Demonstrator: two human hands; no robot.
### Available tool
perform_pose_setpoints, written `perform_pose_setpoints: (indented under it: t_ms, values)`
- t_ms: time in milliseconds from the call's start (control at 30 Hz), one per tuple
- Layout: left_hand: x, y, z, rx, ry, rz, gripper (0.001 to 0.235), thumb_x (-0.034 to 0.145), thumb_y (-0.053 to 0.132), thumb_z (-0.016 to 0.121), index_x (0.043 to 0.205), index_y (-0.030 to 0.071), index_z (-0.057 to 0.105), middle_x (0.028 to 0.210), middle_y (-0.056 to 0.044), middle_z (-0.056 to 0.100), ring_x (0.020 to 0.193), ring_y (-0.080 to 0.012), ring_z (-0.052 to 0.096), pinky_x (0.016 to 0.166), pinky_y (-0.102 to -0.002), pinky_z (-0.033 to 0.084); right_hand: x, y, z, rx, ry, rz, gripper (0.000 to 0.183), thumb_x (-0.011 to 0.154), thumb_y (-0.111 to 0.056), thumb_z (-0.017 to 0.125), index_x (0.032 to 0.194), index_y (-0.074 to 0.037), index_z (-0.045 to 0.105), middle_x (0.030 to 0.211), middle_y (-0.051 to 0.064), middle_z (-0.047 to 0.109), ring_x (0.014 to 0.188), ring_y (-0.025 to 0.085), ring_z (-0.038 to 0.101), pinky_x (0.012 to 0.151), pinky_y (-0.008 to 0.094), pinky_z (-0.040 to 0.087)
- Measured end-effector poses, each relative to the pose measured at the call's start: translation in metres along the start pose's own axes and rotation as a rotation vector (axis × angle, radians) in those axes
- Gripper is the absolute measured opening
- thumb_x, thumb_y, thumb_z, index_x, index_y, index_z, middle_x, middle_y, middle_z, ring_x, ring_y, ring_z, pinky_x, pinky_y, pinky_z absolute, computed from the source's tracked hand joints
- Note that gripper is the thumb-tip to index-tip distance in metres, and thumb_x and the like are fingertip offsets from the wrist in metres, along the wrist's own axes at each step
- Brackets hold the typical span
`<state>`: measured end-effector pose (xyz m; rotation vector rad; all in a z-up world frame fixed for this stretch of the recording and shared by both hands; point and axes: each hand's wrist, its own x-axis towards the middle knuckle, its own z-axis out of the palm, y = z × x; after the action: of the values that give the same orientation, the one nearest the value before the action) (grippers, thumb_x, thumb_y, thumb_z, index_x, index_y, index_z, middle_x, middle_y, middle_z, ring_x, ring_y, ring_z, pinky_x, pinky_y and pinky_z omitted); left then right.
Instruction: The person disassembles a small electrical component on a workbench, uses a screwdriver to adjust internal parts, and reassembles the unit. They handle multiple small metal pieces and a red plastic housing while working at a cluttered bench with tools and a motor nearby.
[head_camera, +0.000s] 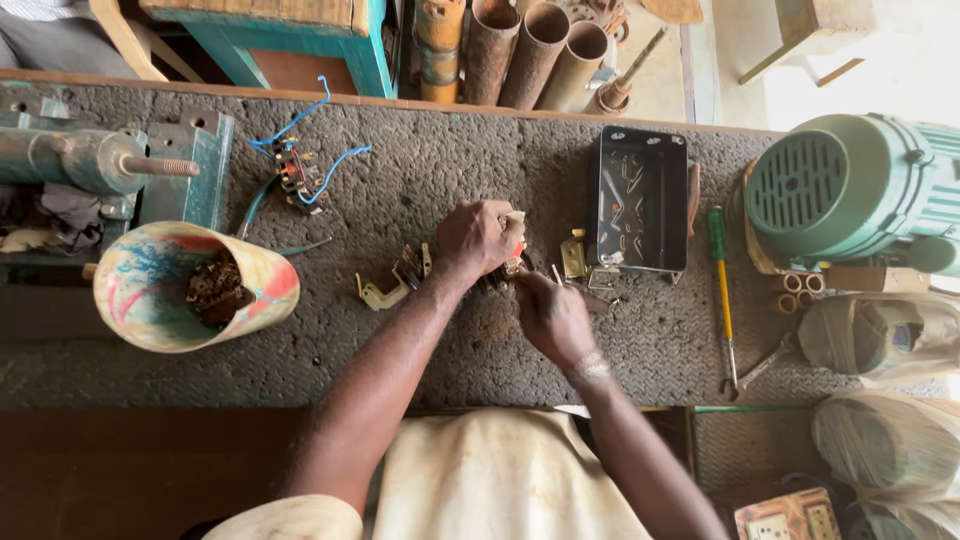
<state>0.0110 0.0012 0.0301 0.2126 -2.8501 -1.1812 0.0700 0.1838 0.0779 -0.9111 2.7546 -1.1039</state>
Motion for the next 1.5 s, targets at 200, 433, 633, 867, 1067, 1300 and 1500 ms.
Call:
perform_pose_setpoints:
  t_ms: [200,433,633,867,1067,1300,1500]
  values:
    - [0.009,-0.005,0.001,-0.025,0.024,0.001,0.033,0.095,0.039,0.060,0.101,0.013,0.080,0.062,-0.005,0.069,0.047,-0.0137,0.060,0.039,-0.035,0.049,-0.049,-0.017,-0.053,0.154,-0.147,0.147,0.032,0.097,-0.007,0.057,0.126,-0.006,0.072,0.070,0.009,0.075,0.055,0.013,0.073,0.051,0.032,0.057]
    - [0.011,-0.013,0.008,-0.036,0.021,-0.040,0.040,0.092,0.042,0.063,0.112,0.010,0.077,0.057,-0.006,0.067,0.041,-0.0124,0.055,0.033,-0.033,0.044,-0.054,-0.028,-0.014,0.165,0.013,0.052,0.030,0.096,-0.003,0.059,0.126,-0.003,0.063,0.079,0.011,0.078,0.067,0.018,0.079,0.057,0.031,0.061]
    - [0.012,-0.015,0.013,-0.029,0.009,-0.054,0.042,0.092,0.043,0.062,0.114,0.010,0.077,0.059,-0.006,0.068,0.041,-0.0118,0.054,0.032,-0.033,0.043,-0.052,-0.022,-0.001,0.071,0.032,0.060,0.028,0.096,-0.007,0.062,0.124,-0.006,0.061,0.074,0.009,0.077,0.059,0.021,0.076,0.050,0.034,0.058]
    - [0.013,-0.016,0.013,-0.065,0.044,-0.055,0.045,0.091,0.045,0.064,0.115,0.009,0.076,0.061,-0.006,0.069,0.044,-0.0099,0.059,0.034,-0.029,0.047,-0.035,-0.024,0.009,0.142,0.066,0.110,0.021,0.099,-0.008,0.058,0.120,-0.008,0.061,0.070,0.008,0.076,0.055,0.018,0.074,0.049,0.033,0.055]
    - [0.013,-0.016,0.014,-0.047,0.011,-0.106,0.045,0.091,0.044,0.064,0.117,0.010,0.075,0.061,-0.007,0.068,0.043,-0.0124,0.059,0.032,-0.032,0.045,-0.038,-0.020,0.014,0.254,0.086,0.176,0.024,0.100,-0.008,0.056,0.124,-0.008,0.060,0.077,0.008,0.078,0.061,0.016,0.077,0.051,0.030,0.059]
    - [0.015,-0.012,0.010,-0.030,-0.001,-0.135,0.042,0.091,0.044,0.062,0.115,0.012,0.077,0.061,-0.006,0.069,0.044,-0.0136,0.058,0.036,-0.035,0.048,-0.024,-0.003,0.032,0.042,0.109,0.056,0.033,0.104,-0.012,0.058,0.136,-0.012,0.064,0.078,0.008,0.077,0.057,0.016,0.073,0.051,0.031,0.058]
    - [0.016,-0.014,0.012,-0.034,0.069,-0.069,0.039,0.089,0.042,0.064,0.109,0.012,0.079,0.059,-0.005,0.068,0.042,-0.0101,0.054,0.032,-0.031,0.043,-0.027,-0.002,0.032,0.064,0.059,0.041,0.026,0.101,-0.009,0.057,0.125,-0.007,0.066,0.082,0.009,0.079,0.051,0.015,0.069,0.044,0.031,0.055]
